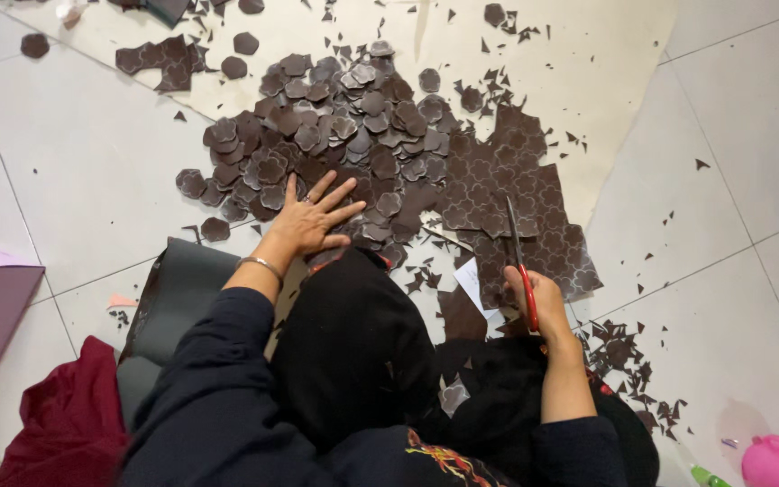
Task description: The person sits on the floor and uses red-handled scissors to cut flower-shaped pieces from a sheet of brown patterned material. The cut pieces are placed in a growing pile on the left, while scraps accumulate on the right.
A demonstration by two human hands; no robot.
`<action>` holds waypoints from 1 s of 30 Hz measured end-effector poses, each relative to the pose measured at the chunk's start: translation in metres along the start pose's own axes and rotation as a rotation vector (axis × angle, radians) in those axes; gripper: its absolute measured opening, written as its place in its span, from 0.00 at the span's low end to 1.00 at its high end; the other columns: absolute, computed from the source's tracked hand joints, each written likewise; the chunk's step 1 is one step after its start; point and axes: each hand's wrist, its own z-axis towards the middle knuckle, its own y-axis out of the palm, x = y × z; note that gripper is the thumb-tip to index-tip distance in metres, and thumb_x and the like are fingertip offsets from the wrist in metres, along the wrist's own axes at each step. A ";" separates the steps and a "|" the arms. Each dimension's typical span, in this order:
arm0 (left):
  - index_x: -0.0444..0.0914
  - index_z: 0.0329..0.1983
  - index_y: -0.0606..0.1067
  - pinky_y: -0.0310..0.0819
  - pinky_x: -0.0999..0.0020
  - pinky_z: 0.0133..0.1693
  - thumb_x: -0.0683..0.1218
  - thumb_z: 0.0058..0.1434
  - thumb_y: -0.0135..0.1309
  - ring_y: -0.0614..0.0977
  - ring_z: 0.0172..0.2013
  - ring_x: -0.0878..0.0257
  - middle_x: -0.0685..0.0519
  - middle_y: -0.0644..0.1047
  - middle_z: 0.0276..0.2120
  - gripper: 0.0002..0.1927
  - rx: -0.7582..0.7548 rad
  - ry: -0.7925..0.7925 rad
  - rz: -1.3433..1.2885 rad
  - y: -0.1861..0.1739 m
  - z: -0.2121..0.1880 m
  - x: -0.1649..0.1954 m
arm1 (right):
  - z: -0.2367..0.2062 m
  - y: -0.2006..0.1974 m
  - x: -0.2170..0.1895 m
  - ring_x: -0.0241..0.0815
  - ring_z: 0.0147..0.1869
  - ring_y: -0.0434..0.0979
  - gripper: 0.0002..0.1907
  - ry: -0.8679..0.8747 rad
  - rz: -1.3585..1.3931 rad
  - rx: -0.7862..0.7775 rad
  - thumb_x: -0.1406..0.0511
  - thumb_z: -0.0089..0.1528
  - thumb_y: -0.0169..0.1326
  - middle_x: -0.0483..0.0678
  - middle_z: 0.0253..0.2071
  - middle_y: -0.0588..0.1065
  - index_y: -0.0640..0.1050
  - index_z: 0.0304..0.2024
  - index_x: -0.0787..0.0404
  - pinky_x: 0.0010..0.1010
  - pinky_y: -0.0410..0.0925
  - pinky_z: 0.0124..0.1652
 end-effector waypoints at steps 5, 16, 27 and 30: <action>0.67 0.72 0.55 0.33 0.22 0.64 0.66 0.62 0.47 0.42 0.74 0.59 0.68 0.45 0.75 0.34 0.054 -0.063 -0.032 -0.008 0.021 -0.027 | 0.001 0.002 0.008 0.35 0.25 0.70 0.31 0.035 -0.003 -0.024 0.42 0.61 0.54 0.42 0.22 0.74 0.81 0.32 0.63 0.29 0.64 0.28; 0.52 0.62 0.72 0.43 0.30 0.65 0.45 0.53 0.54 0.62 0.70 0.46 0.49 0.65 0.69 0.29 0.518 0.109 -0.009 0.006 0.018 0.018 | 0.006 0.009 0.005 0.35 0.29 0.67 0.28 0.063 -0.029 -0.046 0.44 0.63 0.55 0.44 0.23 0.70 0.82 0.33 0.63 0.29 0.63 0.31; 0.50 0.58 0.74 0.45 0.37 0.69 0.51 0.64 0.56 0.64 0.68 0.50 0.51 0.69 0.65 0.19 0.364 0.039 -0.012 0.004 0.024 -0.040 | 0.004 0.007 0.010 0.35 0.26 0.67 0.27 0.129 0.032 -0.047 0.45 0.63 0.56 0.44 0.23 0.72 0.81 0.34 0.64 0.30 0.62 0.28; 0.48 0.53 0.74 0.45 0.36 0.70 0.52 0.61 0.59 0.65 0.68 0.52 0.52 0.70 0.63 0.17 0.462 -0.206 -0.042 -0.001 0.034 -0.026 | 0.008 0.010 0.006 0.32 0.27 0.69 0.27 0.073 0.018 -0.041 0.45 0.62 0.55 0.42 0.23 0.74 0.81 0.33 0.64 0.26 0.64 0.28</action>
